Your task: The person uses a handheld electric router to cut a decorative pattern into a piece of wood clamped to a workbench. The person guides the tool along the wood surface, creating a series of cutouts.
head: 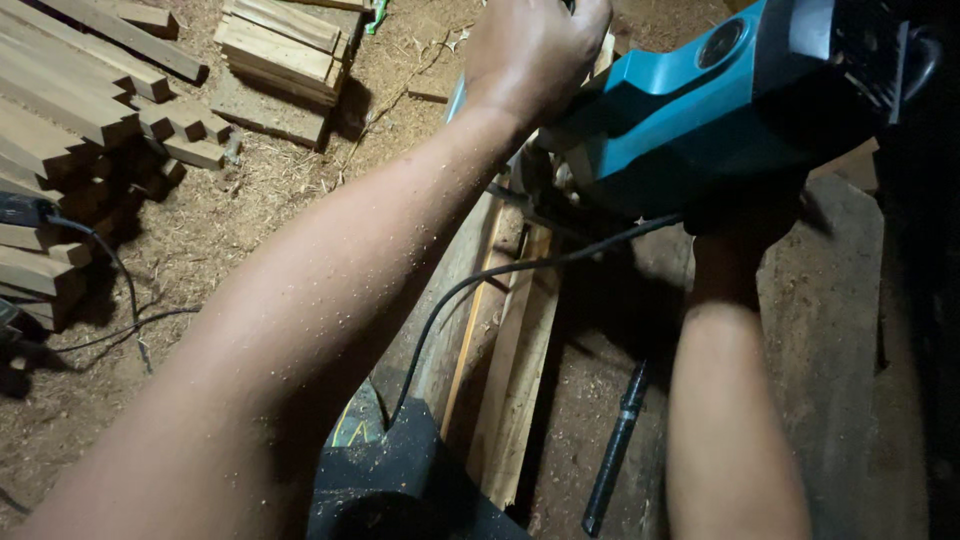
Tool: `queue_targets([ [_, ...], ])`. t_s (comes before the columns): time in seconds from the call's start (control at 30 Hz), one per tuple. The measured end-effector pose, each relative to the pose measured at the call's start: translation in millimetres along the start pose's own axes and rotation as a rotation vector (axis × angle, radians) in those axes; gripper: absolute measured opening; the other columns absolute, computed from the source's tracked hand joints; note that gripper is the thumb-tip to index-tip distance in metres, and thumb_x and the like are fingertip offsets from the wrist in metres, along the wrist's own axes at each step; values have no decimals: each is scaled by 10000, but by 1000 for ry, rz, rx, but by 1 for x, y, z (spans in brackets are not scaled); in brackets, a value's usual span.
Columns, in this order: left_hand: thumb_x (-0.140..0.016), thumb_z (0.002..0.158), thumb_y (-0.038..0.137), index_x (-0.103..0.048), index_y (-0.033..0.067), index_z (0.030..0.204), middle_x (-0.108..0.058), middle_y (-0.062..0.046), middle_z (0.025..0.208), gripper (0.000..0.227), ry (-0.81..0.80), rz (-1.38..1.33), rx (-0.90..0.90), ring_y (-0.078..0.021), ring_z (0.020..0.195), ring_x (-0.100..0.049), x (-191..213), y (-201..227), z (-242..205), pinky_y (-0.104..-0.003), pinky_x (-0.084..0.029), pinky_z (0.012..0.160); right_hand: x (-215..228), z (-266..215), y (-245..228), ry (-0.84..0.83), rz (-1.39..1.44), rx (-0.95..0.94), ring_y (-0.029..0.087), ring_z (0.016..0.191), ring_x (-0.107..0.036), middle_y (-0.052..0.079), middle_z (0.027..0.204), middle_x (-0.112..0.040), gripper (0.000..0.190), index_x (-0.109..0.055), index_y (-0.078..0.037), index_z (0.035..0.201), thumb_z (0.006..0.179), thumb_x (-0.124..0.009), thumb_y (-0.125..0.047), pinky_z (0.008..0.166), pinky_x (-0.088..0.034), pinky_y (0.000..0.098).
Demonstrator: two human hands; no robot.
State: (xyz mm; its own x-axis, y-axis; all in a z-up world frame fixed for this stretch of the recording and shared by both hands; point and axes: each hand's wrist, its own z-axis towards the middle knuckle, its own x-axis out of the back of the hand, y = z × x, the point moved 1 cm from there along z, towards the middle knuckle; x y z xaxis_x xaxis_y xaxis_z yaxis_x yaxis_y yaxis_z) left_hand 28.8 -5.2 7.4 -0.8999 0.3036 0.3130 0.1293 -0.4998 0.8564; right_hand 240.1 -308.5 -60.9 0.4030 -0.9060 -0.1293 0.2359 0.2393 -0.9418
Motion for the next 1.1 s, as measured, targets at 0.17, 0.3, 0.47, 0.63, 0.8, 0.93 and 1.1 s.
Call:
queue_targets([
  [0.17,-569,824,389,-752,101,813,-740,-205,775,341,-14,-3,52,-423,767,-732,1,5,6,-543,-565,751,-9,8,-3,-27,234,-53,297,1205,-632,127,1311,-641,397,-537,-46,1372,1073,-446,-291,1042,-558,438],
  [0.3,-568,827,363,-751,97,841,-728,-226,784,323,-2,-15,29,-437,769,-720,2,4,6,-548,-559,748,-13,10,-6,-13,139,-38,282,1124,-616,112,1240,-627,348,-540,-64,1317,1077,-446,-299,968,-536,424],
  [0.47,-567,826,368,-750,98,848,-732,-232,807,327,0,-16,39,-438,799,-717,1,2,11,-550,-554,753,-22,19,-6,-6,58,-35,264,1022,-597,93,1152,-610,294,-545,-86,1248,1083,-446,-309,875,-507,406],
  [0.63,-567,827,375,-747,103,849,-734,-234,831,327,-8,-15,67,-441,818,-713,3,5,11,-550,-550,773,-26,18,-7,18,34,-45,245,920,-578,75,1063,-593,251,-549,-108,1180,1089,-447,-319,782,-479,389],
  [0.8,-572,824,384,-745,107,845,-733,-233,829,327,-28,-12,87,-440,816,-712,0,4,13,-548,-553,774,-23,14,-6,39,20,-52,226,818,-559,56,975,-576,225,-553,-130,1111,1095,-447,-328,690,-450,371],
  [0.93,-574,818,385,-749,115,850,-730,-234,822,323,-14,-7,99,-444,815,-710,-4,2,13,-550,-552,764,-18,15,-5,57,3,-67,211,737,-543,41,904,-563,222,-556,-148,1056,1100,-447,-336,615,-428,357],
  [1.1,-565,839,418,-747,120,898,-738,-229,882,354,-49,10,93,-440,862,-710,2,3,7,-547,-551,797,-11,3,7,70,-3,-121,192,635,-524,22,815,-546,240,-560,-170,988,1106,-447,-346,523,-399,339],
])
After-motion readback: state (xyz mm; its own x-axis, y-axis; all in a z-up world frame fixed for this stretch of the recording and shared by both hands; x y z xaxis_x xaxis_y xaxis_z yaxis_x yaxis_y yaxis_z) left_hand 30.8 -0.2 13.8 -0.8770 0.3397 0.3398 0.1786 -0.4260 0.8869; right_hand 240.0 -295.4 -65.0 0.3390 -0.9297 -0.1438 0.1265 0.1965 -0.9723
